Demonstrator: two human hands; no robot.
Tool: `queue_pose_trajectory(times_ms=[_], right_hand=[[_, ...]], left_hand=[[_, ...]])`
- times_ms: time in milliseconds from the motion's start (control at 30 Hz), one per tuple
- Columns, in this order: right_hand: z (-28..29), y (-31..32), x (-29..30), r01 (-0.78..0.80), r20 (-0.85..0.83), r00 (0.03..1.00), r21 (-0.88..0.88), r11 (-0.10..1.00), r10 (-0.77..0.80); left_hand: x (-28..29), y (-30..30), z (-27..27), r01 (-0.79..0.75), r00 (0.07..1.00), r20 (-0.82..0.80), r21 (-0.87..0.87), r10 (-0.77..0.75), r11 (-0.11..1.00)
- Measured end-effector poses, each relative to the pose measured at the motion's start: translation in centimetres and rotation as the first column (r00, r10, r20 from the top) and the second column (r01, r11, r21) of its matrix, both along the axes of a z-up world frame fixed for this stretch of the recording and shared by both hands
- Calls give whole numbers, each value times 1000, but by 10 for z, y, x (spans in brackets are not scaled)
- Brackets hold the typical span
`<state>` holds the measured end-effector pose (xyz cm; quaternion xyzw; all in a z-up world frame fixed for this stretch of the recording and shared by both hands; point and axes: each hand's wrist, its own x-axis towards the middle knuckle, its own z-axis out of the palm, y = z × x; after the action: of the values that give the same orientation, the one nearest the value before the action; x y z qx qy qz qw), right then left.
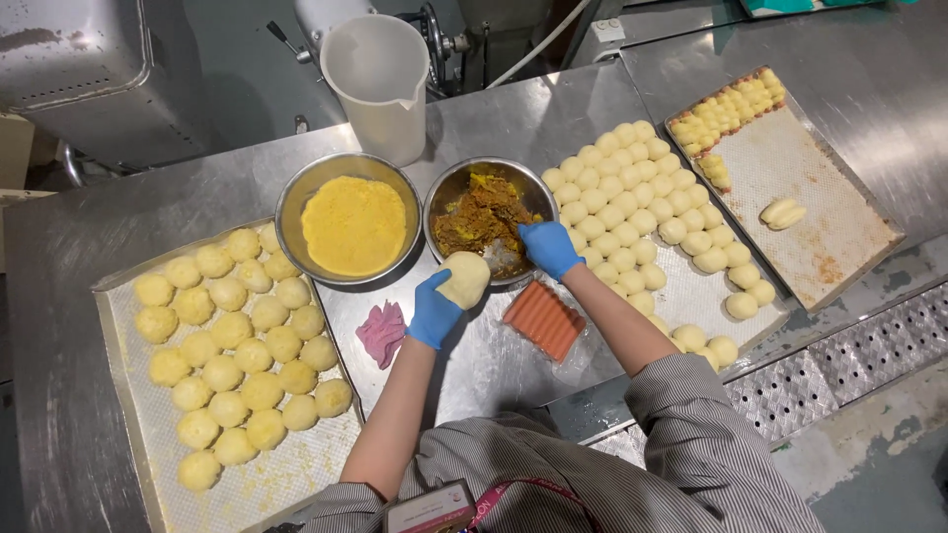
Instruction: Filling dough balls with a savory mixture and coating them in yellow powder in a commercial bakery kitchen.
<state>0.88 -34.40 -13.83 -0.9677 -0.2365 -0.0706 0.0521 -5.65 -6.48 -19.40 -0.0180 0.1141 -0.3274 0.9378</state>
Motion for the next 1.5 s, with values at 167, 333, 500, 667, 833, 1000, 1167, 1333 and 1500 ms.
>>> queue_pose_trajectory(times_ms=[167, 333, 500, 667, 833, 1000, 1167, 1333, 1500], right_hand=[[-20, 7, -24, 52, -48, 998, -5, 999, -52], [-30, 16, -43, 101, -40, 994, 39, 994, -100], [-35, 25, -38, 159, -67, 986, 87, 983, -153], [-53, 26, -24, 349, -204, 930, 232, 908, -305], [-22, 39, -82, 218, -171, 964, 74, 973, -202], [3, 36, -99, 224, -99, 973, 208, 952, -207], [-9, 33, -97, 255, -96, 965, 118, 960, -244], [5, 36, -92, 400, -409, 853, 116, 909, -323], [-51, 3, -85, 705, -740, 659, 546, 453, -133]], left_hand=[[1, -10, -53, -132, 906, 423, 223, 26, 966], [-32, -1, -38, -66, 986, 153, 26, 61, 997], [-50, 5, -85, -130, 988, 94, 50, 125, 990], [-65, 8, 6, 10, 994, -107, 186, 10, 982], [-61, 7, -25, -58, 997, -42, 101, 62, 993], [-70, 7, 2, -25, 995, -88, 153, 39, 988], [-71, 16, 11, 5, 992, -123, 209, 22, 978], [-70, 23, 17, 23, 988, -155, 252, 16, 968], [-49, 24, -13, -46, 953, -238, 495, 186, 868]])
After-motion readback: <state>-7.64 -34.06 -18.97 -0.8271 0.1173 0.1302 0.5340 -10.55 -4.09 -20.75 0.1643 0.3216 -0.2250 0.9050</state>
